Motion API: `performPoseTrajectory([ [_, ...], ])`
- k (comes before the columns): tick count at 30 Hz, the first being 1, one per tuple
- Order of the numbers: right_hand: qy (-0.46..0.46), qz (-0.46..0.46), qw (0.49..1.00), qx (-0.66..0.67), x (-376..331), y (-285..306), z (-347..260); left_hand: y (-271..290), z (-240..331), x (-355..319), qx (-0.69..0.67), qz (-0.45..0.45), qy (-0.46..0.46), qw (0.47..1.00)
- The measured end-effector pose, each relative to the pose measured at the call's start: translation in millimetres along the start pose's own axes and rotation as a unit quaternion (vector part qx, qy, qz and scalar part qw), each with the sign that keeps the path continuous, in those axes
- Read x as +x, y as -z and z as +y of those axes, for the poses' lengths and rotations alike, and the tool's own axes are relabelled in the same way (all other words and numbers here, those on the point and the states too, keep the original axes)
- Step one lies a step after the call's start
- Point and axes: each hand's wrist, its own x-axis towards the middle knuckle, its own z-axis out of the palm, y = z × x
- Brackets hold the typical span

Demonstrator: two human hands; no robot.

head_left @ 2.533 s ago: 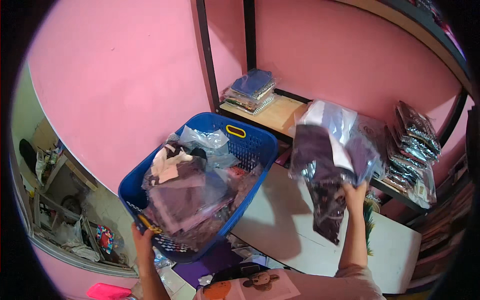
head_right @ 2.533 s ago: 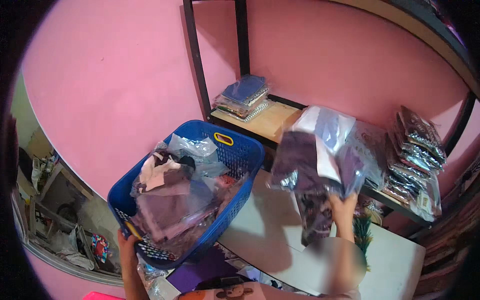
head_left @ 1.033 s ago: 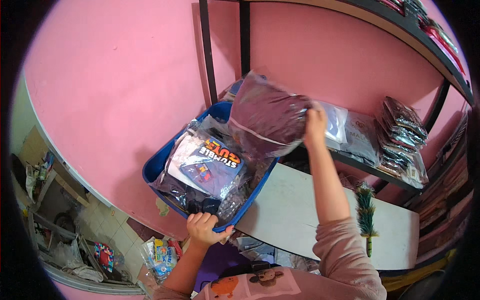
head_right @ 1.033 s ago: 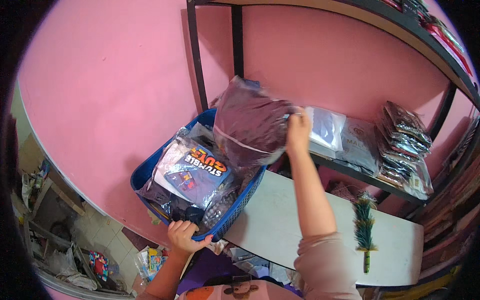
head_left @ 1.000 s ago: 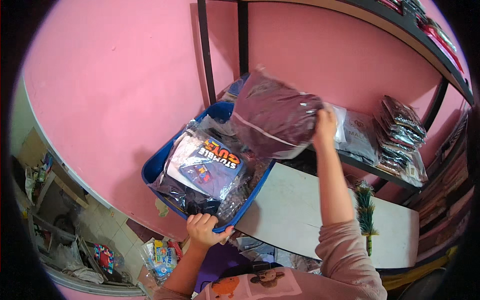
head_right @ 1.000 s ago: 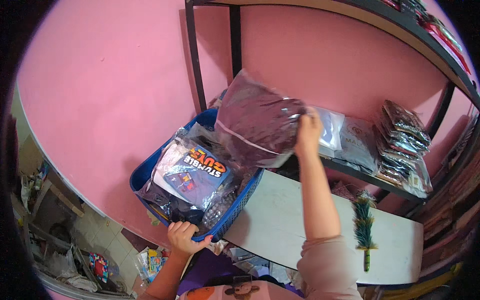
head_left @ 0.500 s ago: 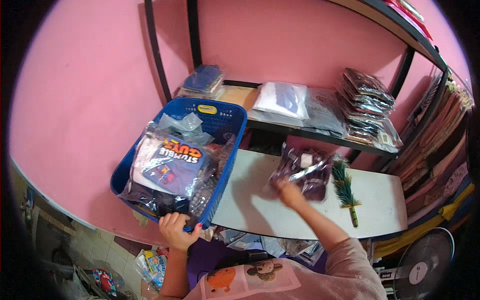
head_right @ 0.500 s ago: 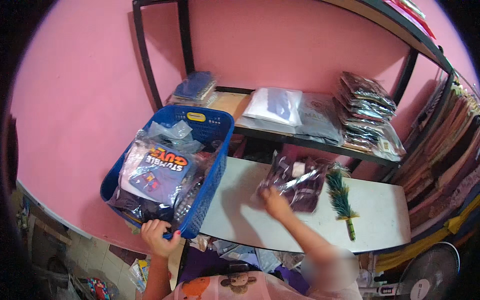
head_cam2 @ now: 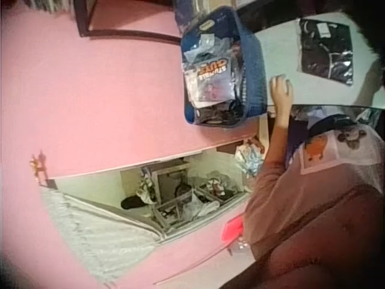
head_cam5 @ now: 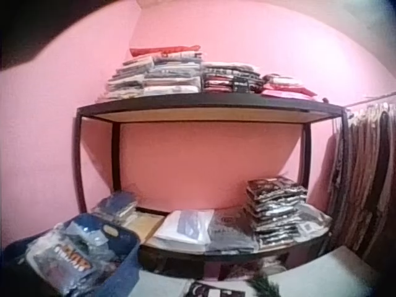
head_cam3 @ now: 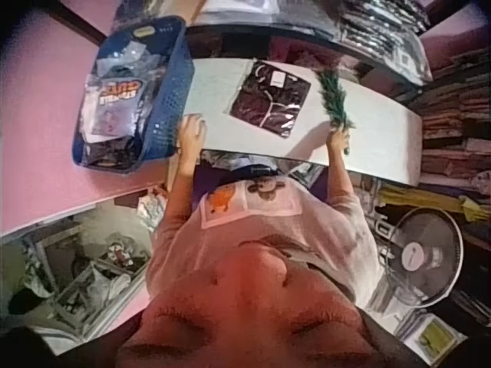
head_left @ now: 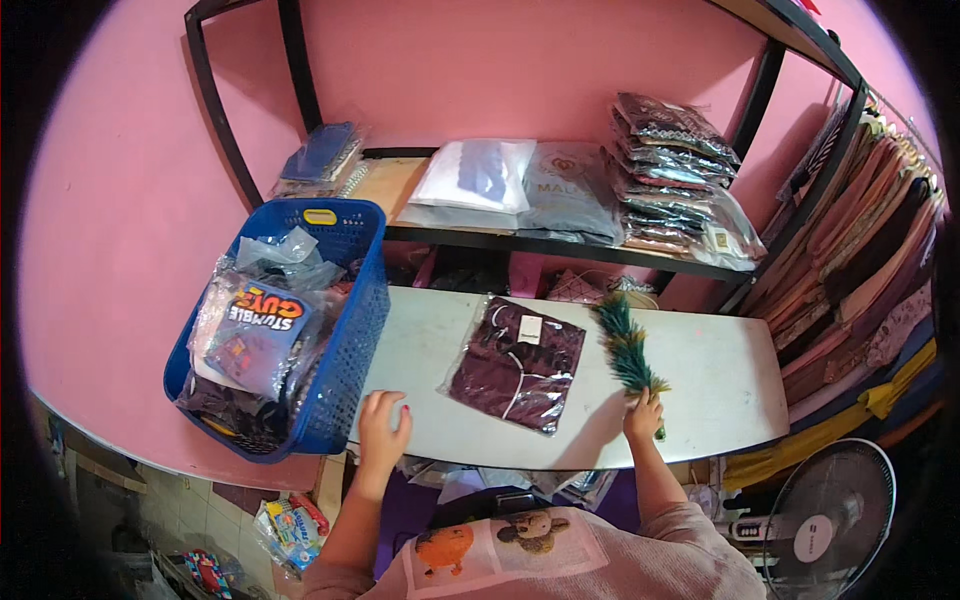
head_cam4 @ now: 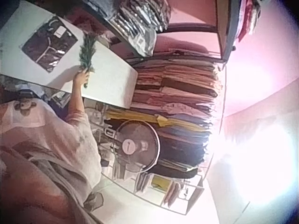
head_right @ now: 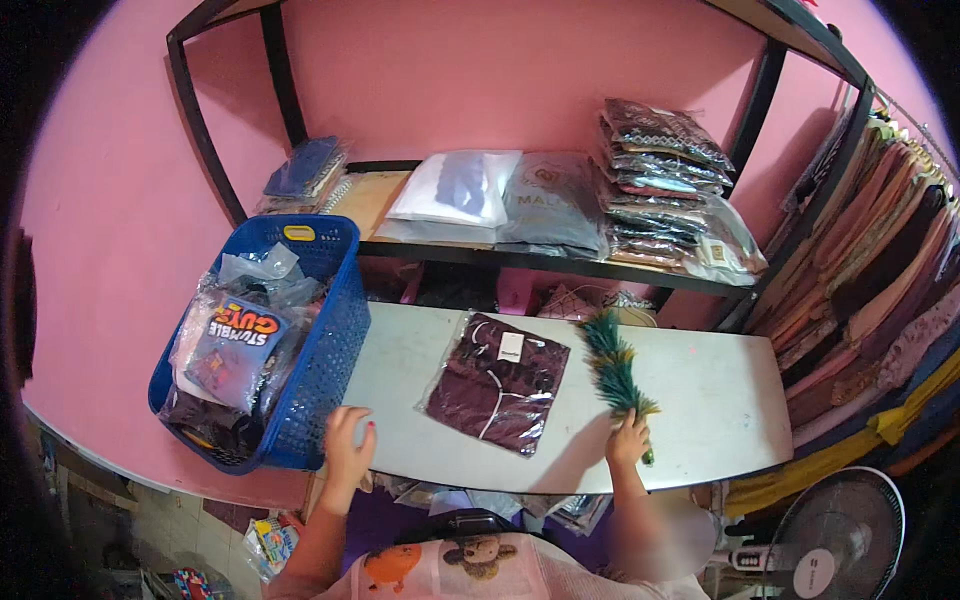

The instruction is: The recorder is sorting and organizing packaged clothing items from a basket onto shelves in a clothing store stockroom.

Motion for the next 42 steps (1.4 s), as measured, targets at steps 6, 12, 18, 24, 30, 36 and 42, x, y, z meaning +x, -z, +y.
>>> performPoseTrajectory([
  [6,0.159,0.012,0.987,-0.01,21.6,-3.8,29.5,-173.0,-83.1,-52.0,0.082,-0.078,0.18,0.977],
  [12,0.182,-0.082,0.976,0.088,68.3,-19.0,74.4,-222.6,-78.2,-38.0,0.085,-0.025,0.334,0.939],
  [18,0.215,-0.095,0.922,0.308,49.3,-8.1,15.2,-216.3,-51.8,-80.4,0.005,-0.023,0.353,0.935],
  [24,0.52,-0.246,0.805,0.144,-16.8,-30.8,-35.1,-204.4,-33.5,-102.9,-0.012,-0.18,0.393,0.902],
  [30,0.569,-0.317,0.757,0.045,-29.8,-10.9,-59.6,-206.8,-51.6,-121.1,-0.002,-0.173,0.365,0.915],
  [36,0.309,-0.102,0.945,-0.018,52.4,-29.3,3.4,-197.5,-27.9,-90.9,0.042,-0.232,0.361,0.902],
  [42,0.187,-0.068,0.98,0.004,65.7,-31.5,54.7,-216.3,-22.0,-67.3,0.054,-0.072,0.288,0.953],
])
